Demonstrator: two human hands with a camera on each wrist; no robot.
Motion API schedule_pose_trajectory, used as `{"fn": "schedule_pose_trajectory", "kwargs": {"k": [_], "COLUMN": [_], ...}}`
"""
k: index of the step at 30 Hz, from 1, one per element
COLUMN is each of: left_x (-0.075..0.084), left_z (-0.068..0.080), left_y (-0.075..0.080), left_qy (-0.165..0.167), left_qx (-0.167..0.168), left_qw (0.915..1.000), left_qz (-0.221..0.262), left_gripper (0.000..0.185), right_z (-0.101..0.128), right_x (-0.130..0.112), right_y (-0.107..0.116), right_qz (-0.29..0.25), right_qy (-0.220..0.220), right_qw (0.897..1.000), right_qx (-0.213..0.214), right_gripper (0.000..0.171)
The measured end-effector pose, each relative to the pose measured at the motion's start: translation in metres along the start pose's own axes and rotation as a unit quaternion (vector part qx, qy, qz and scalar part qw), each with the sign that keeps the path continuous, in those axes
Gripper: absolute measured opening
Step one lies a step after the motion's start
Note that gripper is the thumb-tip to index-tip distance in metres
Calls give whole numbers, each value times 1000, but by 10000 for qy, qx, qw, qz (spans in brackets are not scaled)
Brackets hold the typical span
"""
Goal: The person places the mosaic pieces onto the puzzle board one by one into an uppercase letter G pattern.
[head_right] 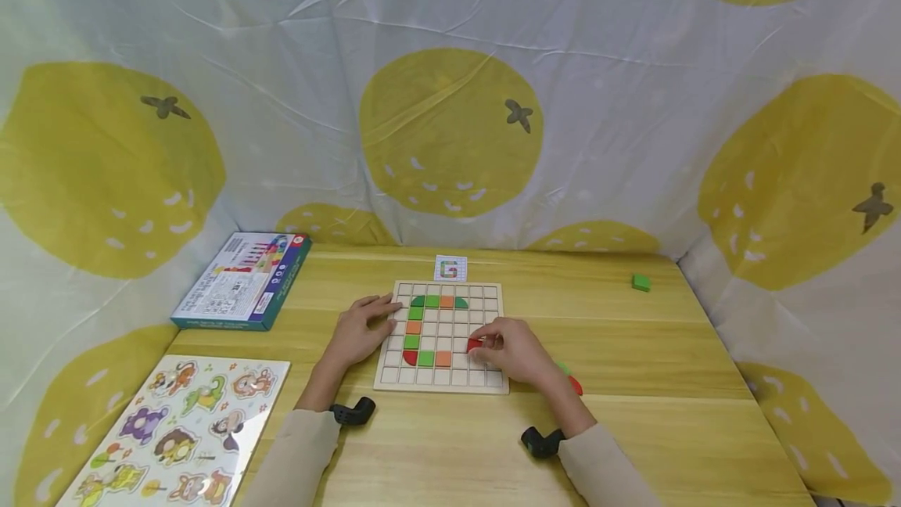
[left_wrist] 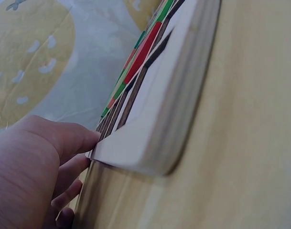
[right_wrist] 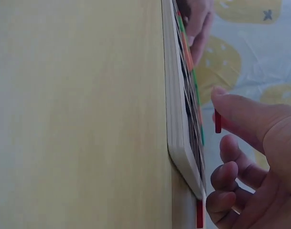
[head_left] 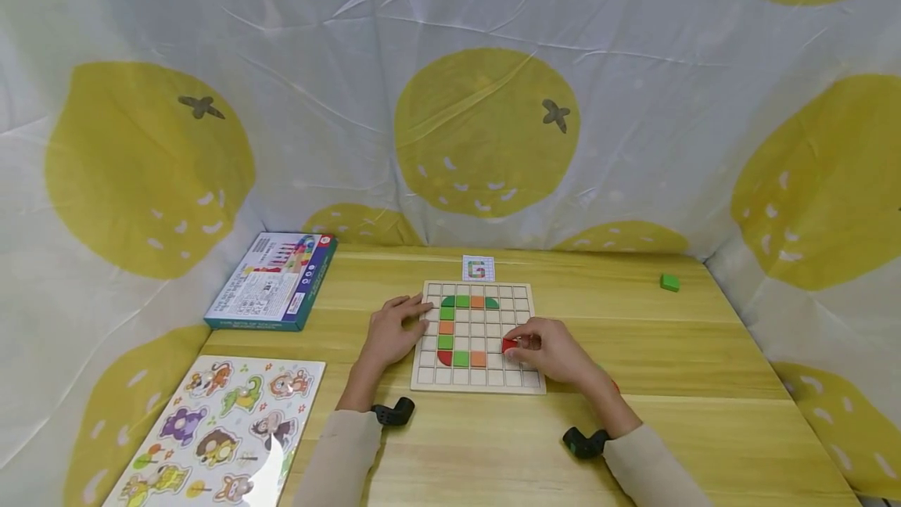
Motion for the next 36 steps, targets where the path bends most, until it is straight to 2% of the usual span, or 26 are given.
{"fn": "schedule_pose_trajectory", "kwargs": {"k": [6,13,20,31,36], "left_x": [0,1,1,0,0], "left_z": [-1,0,1,1,0], "left_y": [-1,-1,0,0,0], "left_qy": [37,-5,-71,-67,-63], "left_qx": [0,-13,45,24,20], "left_qw": [10000,10000,10000,10000,10000], "left_qz": [34,29,1,40,38], "left_gripper": [38,39,38,39,38], "right_z": [-4,-6,-7,-6,-6], "right_x": [-6,-6,-12,-6,-6], "right_y": [-10,-18,-20,-27,-25], "right_qz": [-4,83,143,369,303], "right_qy": [69,-75,323,7,30], "right_qw": [9999,9994,9990,9986,9990], "right_qx": [-117,-330,-290,-374,-334], "right_gripper": [21,21,19,22,21]}}
Point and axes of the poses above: each hand's wrist, its own z-axis away from the middle knuckle, its own y-axis out of the back of the hand, x = y × z, the point moved 8 cm from there along -z, towards the middle knuckle, and after that the axes turned 3 degrees about -x, right-handed, at the moved point
